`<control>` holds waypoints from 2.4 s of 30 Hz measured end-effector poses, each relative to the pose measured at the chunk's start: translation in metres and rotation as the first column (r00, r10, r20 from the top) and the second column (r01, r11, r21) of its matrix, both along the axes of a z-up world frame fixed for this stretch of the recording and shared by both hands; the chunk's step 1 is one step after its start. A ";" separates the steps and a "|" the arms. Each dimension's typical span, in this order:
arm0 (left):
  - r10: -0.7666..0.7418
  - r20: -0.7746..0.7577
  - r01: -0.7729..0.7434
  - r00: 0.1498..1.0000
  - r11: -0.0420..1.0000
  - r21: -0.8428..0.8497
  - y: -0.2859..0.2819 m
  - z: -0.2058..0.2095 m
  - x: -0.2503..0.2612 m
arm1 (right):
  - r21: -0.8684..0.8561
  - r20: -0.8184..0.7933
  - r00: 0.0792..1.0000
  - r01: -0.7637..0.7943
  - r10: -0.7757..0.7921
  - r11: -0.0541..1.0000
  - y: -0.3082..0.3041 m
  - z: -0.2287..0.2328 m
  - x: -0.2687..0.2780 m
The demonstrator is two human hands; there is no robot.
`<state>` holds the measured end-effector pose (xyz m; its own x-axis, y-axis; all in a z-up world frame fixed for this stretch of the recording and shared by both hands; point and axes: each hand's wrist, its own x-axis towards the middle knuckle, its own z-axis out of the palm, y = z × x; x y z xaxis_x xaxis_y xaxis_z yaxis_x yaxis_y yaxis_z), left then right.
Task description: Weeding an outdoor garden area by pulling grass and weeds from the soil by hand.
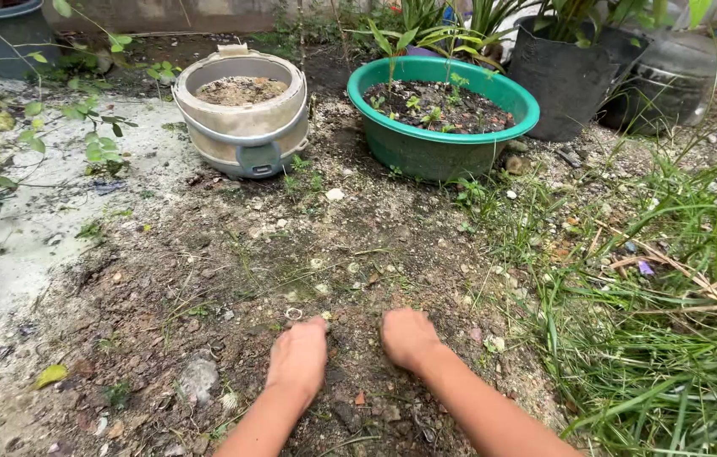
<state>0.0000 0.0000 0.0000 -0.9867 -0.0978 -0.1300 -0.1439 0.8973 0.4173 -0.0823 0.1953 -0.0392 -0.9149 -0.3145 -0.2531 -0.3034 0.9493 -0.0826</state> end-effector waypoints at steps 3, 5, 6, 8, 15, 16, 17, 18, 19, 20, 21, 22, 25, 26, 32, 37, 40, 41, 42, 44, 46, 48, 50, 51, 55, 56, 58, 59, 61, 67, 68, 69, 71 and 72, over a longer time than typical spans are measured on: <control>0.175 0.060 -0.182 0.983 0.974 0.133 0.004 0.020 0.003 | -0.239 0.034 0.999 0.026 -0.018 0.971 0.009 0.004 0.012; 0.221 0.049 -0.226 0.974 0.960 0.168 -0.003 0.024 0.006 | -0.363 0.003 0.996 0.083 -0.088 0.928 0.030 0.010 0.015; 0.269 0.041 -0.271 0.962 0.941 0.204 -0.007 0.025 0.009 | -0.481 -0.018 0.988 0.129 -0.156 0.867 0.041 0.012 0.017; 0.193 0.021 -0.194 0.981 0.961 0.198 0.016 0.035 0.016 | -0.464 0.010 0.982 0.172 -0.189 0.869 0.086 0.006 0.012; -0.209 0.114 0.202 0.971 0.977 0.076 0.105 0.023 0.021 | 0.220 0.221 0.961 0.118 -0.167 0.968 0.087 0.081 0.100; -0.227 0.113 0.219 0.967 0.972 0.082 0.111 0.009 0.024 | 0.225 0.220 0.958 0.135 -0.185 0.965 0.091 0.068 0.107; -0.261 0.143 0.254 0.955 0.965 0.062 0.118 -0.004 0.026 | 0.248 0.195 0.972 0.081 -0.131 0.965 0.094 0.057 0.113; -0.292 0.173 0.290 0.941 0.956 0.042 0.125 -0.017 0.027 | 0.274 0.172 0.982 0.026 -0.075 0.961 0.097 0.045 0.118; -0.309 0.172 0.307 0.935 0.951 0.042 0.128 -0.023 0.030 | 0.274 0.172 0.981 0.043 -0.093 0.961 0.105 0.031 0.115; -0.344 0.106 0.343 0.933 0.939 0.030 0.130 -0.030 0.032 | 0.183 0.168 0.985 0.007 -0.038 0.983 0.112 0.018 0.112; -0.374 0.039 0.373 0.927 0.928 0.016 0.129 -0.036 0.033 | 0.090 0.155 0.988 -0.034 0.020 0.995 0.118 0.005 0.108; -0.387 0.039 0.386 0.921 0.922 0.014 0.130 -0.026 0.038 | 0.088 0.154 0.988 -0.020 0.006 0.996 0.124 0.000 0.106; -0.322 0.120 0.306 0.939 0.942 0.135 0.131 -0.007 0.048 | -0.258 0.077 0.997 0.039 -0.019 0.965 0.145 -0.019 0.102; -0.345 0.124 0.323 0.930 0.931 0.169 0.133 -0.005 0.050 | -0.354 -0.008 0.999 -0.045 0.045 0.934 0.153 -0.028 0.104; -0.621 0.249 0.468 0.743 0.749 0.470 0.179 -0.103 0.055 | -0.654 0.302 0.935 0.346 -0.186 0.672 0.160 0.005 0.142; -0.646 0.168 0.478 0.745 0.692 0.541 0.237 -0.174 0.065 | -0.628 0.627 0.740 0.665 -0.244 0.403 0.183 0.035 0.153; -0.509 -0.057 0.496 0.859 0.799 0.341 0.237 -0.056 0.061 | -0.683 0.480 0.774 0.625 -0.412 0.379 0.214 0.023 0.127; -0.475 -0.100 0.481 0.874 0.822 0.304 0.237 -0.030 0.049 | -0.690 0.383 0.803 0.577 -0.456 0.438 0.222 0.017 0.115; -0.441 -0.144 0.463 0.886 0.845 0.268 0.239 -0.004 0.037 | -0.687 0.281 0.825 0.530 -0.491 0.497 0.230 0.010 0.103; -0.453 -0.119 0.467 0.884 0.840 0.276 0.246 0.027 0.035 | -0.621 0.202 0.838 0.510 -0.507 0.595 0.228 0.033 0.108; -0.470 -0.084 0.473 0.879 0.834 0.284 0.253 0.045 0.050 | -0.541 0.133 0.847 0.498 -0.516 0.678 0.228 0.045 0.122; -0.552 0.065 0.520 0.831 0.814 0.260 0.257 0.050 0.080 | -0.422 -0.084 0.945 0.253 -0.316 0.870 0.231 0.048 0.144; -0.594 0.148 0.567 0.791 0.802 0.188 0.264 0.012 0.113 | -0.378 -0.072 0.970 0.190 -0.234 0.906 0.231 0.065 0.167; -0.616 0.223 0.607 0.756 0.786 0.116 0.268 -0.007 0.130 | -0.333 -0.065 0.988 0.107 -0.137 0.937 0.232 0.075 0.177; -0.598 0.212 0.597 0.773 0.799 0.074 0.272 -0.022 0.159 | -0.253 -0.092 0.980 0.150 -0.178 0.956 0.240 0.069 0.197; -0.602 0.198 0.608 0.773 0.793 0.036 0.272 -0.029 0.160 | -0.212 -0.041 0.979 0.187 -0.200 0.959 0.237 0.070 0.202; -0.614 0.178 0.624 0.769 0.781 -0.004 0.273 -0.035 0.156 | -0.169 0.003 0.973 0.227 -0.230 0.959 0.241 0.062 0.207; -0.656 0.217 0.683 0.723 0.727 -0.077 0.273 -0.034 0.154 | -0.166 -0.042 0.974 0.212 -0.222 0.963 0.245 0.050 0.210; -0.693 0.258 0.737 0.673 0.660 -0.149 0.272 -0.048 0.147 | -0.162 -0.090 0.972 0.200 -0.216 0.966 0.254 0.032 0.214; -0.642 0.247 0.676 0.726 0.732 -0.085 0.261 -0.081 0.116 | 0.032 0.179 0.920 0.349 -0.349 0.937 0.218 0.082 0.235; -0.602 0.259 0.619 0.756 0.785 0.018 0.260 -0.082 0.110 | 0.090 0.196 0.918 0.333 -0.344 0.939 0.213 0.084 0.236; -0.559 0.279 0.549 0.781 0.827 0.119 0.258 -0.083 0.106 | 0.145 0.217 0.916 0.313 -0.339 0.939 0.207 0.085 0.238; -0.552 0.221 0.526 0.804 0.834 0.169 0.261 -0.097 0.086 | 0.098 0.190 0.914 0.346 -0.359 0.933 0.210 0.064 0.229; -0.542 0.158 0.505 0.826 0.834 0.220 0.260 -0.103 0.076 | 0.051 0.161 0.910 0.380 -0.383 0.924 0.210 0.054 0.224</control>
<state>0.0756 0.2604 -0.1035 -0.8313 0.4660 -0.3029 0.2296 0.7842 0.5765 0.1419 0.4049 0.0146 -0.9092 0.0563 -0.4125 0.0987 0.9917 -0.0821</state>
